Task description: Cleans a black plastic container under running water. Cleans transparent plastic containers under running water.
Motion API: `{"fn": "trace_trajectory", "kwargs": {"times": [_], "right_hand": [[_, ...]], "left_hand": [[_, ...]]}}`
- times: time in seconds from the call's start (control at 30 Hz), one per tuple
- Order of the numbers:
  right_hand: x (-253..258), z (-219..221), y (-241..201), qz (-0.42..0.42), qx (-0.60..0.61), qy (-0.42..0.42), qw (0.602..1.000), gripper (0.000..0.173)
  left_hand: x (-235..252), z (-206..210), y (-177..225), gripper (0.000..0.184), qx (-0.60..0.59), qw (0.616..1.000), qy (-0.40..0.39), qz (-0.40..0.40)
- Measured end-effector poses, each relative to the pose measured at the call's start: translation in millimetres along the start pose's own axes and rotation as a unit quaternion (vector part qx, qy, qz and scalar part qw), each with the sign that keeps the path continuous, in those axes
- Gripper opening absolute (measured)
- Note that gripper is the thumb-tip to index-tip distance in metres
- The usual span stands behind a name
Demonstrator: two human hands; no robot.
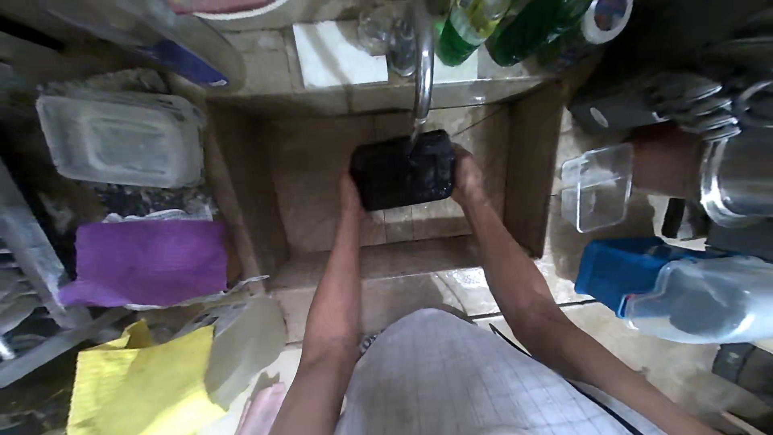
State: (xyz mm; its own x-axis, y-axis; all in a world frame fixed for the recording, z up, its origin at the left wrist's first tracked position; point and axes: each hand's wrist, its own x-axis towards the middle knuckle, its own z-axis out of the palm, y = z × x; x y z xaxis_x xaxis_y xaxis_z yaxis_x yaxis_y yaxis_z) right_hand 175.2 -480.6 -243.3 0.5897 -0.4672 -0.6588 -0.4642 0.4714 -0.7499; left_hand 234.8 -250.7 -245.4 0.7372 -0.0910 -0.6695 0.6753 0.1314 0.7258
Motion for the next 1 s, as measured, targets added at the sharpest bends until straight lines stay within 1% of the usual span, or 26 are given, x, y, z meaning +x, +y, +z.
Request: {"fn": "trace_trajectory", "kwargs": {"times": [0.07, 0.13, 0.2, 0.23, 0.27, 0.3, 0.37, 0.43, 0.47, 0.53, 0.6, 0.67, 0.73, 0.77, 0.8, 0.83, 0.9, 0.97, 1.0], "right_hand": [[-9.9, 22.9, 0.3, -0.051, -0.039, -0.011, 0.998, 0.036], [-18.7, 36.4, 1.9, -0.091, -0.056, -0.035, 0.994, 0.032], [-22.0, 40.7, 8.1, -0.124, -0.061, -0.056, 0.989, 0.032], [-22.0, 39.1, 13.2, -0.135, -0.062, -0.061, 0.987, 0.034], [-22.0, 36.4, 18.7, -0.137, -0.064, -0.06, 0.987, 0.035], [-22.9, 32.7, 22.8, -0.121, -0.068, -0.056, 0.989, 0.037], [-28.6, 22.3, 22.9, -0.028, -0.077, -0.066, 0.994, 0.049], [-32.6, 14.5, 18.2, 0.076, -0.083, -0.104, 0.988, 0.064], [-35.0, 12.4, 15.2, 0.105, -0.073, -0.119, 0.985, 0.065], [-38.2, 9.7, 9.1, 0.147, -0.027, -0.128, 0.981, 0.055], [-34.3, 9.6, 4.8, 0.184, 0.008, -0.121, 0.975, 0.04], [-30.1, 11.9, 2.4, 0.228, 0.028, -0.117, 0.966, 0.029], [-22.5, 18.2, 7.3, 0.248, 0.032, -0.15, 0.956, 0.028], [-20.9, 23.5, 13.0, 0.242, 0.032, -0.163, 0.956, 0.03], [-21.0, 30.7, 18.2, 0.222, 0.028, -0.168, 0.96, 0.032], [-23.6, 38.0, 21.9, 0.194, 0.022, -0.161, 0.968, 0.038], [-29.6, 44.1, 24.2, 0.134, -0.001, -0.13, 0.982, 0.049], [-32.1, 33.4, 18.4, 0.091, -0.048, -0.101, 0.99, 0.052], [-32.0, 21.3, 13.2, 0.073, -0.078, -0.083, 0.991, 0.052]], "left_hand": [[-3.6, -22.1, 1.5, 0.067, -0.046, 0.995, 0.018, -0.081], [-6.1, -41.2, 1.6, 0.076, -0.083, 0.985, -0.005, -0.148], [-7.3, -54.7, -0.6, 0.077, -0.107, 0.977, -0.043, -0.178], [-9.3, -56.5, -0.8, 0.076, -0.117, 0.977, -0.046, -0.17], [-10.1, -57.0, -2.3, 0.075, -0.128, 0.98, -0.034, -0.151], [-9.8, -57.1, -4.2, 0.073, -0.14, 0.982, -0.02, -0.122], [-7.8, -56.1, -6.1, 0.065, -0.148, 0.986, 0.02, -0.07], [-3.8, -57.6, -6.9, 0.044, -0.107, 0.993, 0.046, -0.004], [-3.2, -59.1, -5.9, 0.037, -0.072, 0.996, 0.035, 0.038], [-1.2, -62.5, -1.9, 0.031, -0.004, 0.993, -0.01, 0.117], [1.3, -59.5, 7.7, 0.028, 0.059, 0.981, -0.031, 0.181], [4.7, -58.6, 14.1, 0.029, 0.095, 0.967, -0.045, 0.231], [11.8, -67.8, 15.8, 0.027, 0.117, 0.951, -0.033, 0.284], [12.2, -76.0, 15.9, 0.024, 0.114, 0.947, -0.021, 0.299], [10.0, -83.5, 18.2, 0.026, 0.11, 0.947, -0.01, 0.302], [3.9, -86.7, 21.9, 0.034, 0.118, 0.952, 0.013, 0.283], [-3.6, -86.4, 21.9, 0.048, 0.128, 0.97, 0.043, 0.202], [-2.9, -73.2, 11.3, 0.055, 0.105, 0.99, 0.02, 0.096], [-3.4, -59.9, 5.0, 0.055, 0.087, 0.995, 0.003, 0.043]]}}
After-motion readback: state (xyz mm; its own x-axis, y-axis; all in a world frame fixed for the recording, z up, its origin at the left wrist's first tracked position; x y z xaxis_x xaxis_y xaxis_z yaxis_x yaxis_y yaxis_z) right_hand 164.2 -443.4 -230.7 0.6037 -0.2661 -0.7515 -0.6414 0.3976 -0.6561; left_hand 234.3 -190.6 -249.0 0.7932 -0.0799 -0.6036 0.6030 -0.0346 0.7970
